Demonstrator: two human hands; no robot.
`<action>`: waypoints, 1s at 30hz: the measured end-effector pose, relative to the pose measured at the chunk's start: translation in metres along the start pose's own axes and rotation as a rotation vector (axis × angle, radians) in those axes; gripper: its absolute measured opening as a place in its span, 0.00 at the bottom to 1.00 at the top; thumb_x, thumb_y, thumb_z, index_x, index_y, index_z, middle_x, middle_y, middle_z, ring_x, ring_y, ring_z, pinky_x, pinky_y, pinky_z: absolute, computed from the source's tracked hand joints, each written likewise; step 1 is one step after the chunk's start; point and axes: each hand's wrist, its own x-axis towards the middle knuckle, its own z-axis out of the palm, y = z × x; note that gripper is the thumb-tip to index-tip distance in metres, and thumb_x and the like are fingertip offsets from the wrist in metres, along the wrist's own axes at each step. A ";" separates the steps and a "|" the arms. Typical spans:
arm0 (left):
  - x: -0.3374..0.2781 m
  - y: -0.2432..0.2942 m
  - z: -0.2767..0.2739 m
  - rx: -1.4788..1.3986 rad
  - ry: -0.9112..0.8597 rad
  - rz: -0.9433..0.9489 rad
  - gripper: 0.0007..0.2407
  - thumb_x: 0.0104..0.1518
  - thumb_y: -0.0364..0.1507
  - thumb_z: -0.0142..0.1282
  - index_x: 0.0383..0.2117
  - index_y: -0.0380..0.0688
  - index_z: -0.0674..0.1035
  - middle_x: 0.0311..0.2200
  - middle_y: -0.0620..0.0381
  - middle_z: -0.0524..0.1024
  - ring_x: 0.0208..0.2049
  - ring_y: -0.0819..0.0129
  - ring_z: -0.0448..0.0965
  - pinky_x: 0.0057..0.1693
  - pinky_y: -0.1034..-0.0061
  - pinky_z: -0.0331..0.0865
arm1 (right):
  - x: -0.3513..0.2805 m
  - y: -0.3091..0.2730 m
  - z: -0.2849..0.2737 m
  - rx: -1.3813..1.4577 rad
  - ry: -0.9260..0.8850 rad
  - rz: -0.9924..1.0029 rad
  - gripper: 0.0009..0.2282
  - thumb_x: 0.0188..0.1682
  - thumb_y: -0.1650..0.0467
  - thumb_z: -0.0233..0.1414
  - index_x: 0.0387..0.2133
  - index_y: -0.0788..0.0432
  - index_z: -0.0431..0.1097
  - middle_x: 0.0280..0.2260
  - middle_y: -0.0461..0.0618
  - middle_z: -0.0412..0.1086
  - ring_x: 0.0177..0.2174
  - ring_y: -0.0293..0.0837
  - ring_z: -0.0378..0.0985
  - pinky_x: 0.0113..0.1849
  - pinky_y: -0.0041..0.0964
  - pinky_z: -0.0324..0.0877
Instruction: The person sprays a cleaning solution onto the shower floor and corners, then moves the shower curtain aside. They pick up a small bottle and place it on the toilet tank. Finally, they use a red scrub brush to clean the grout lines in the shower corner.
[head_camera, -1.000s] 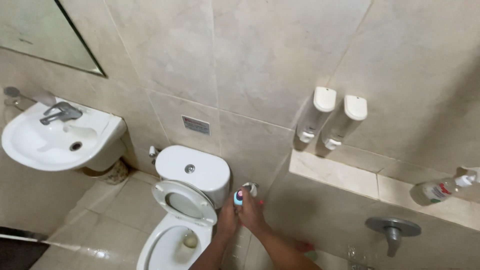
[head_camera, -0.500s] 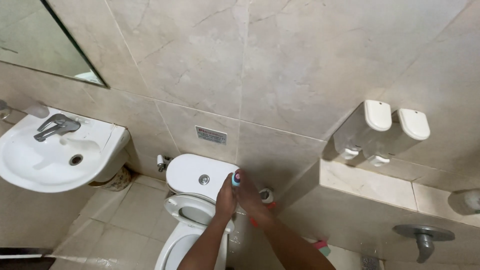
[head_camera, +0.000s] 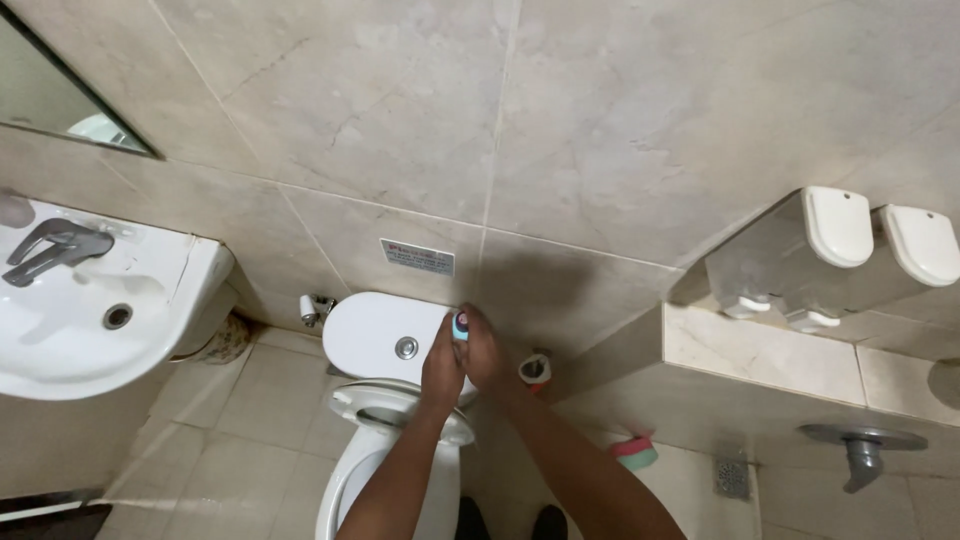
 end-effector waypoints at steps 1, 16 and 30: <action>0.001 0.007 -0.003 -0.004 -0.005 0.003 0.24 0.60 0.20 0.51 0.65 0.39 0.66 0.52 0.37 0.76 0.45 0.48 0.79 0.49 0.62 0.73 | -0.002 -0.002 0.000 -0.004 0.004 0.004 0.20 0.54 0.73 0.47 0.60 0.68 0.58 0.53 0.65 0.68 0.51 0.55 0.75 0.54 0.45 0.69; -0.021 -0.003 0.009 0.265 0.003 0.162 0.25 0.61 0.22 0.44 0.67 0.27 0.61 0.69 0.36 0.60 0.72 0.47 0.56 0.74 0.58 0.46 | -0.027 0.016 0.002 -0.097 0.234 -0.219 0.34 0.52 0.69 0.52 0.68 0.74 0.45 0.67 0.76 0.48 0.66 0.69 0.52 0.65 0.56 0.50; -0.139 -0.012 0.095 0.569 -0.442 0.203 0.23 0.64 0.31 0.46 0.65 0.33 0.61 0.68 0.41 0.56 0.70 0.51 0.55 0.72 0.59 0.47 | -0.155 0.038 -0.069 -0.339 -0.170 0.489 0.31 0.53 0.61 0.49 0.68 0.62 0.49 0.64 0.60 0.56 0.59 0.62 0.63 0.60 0.53 0.59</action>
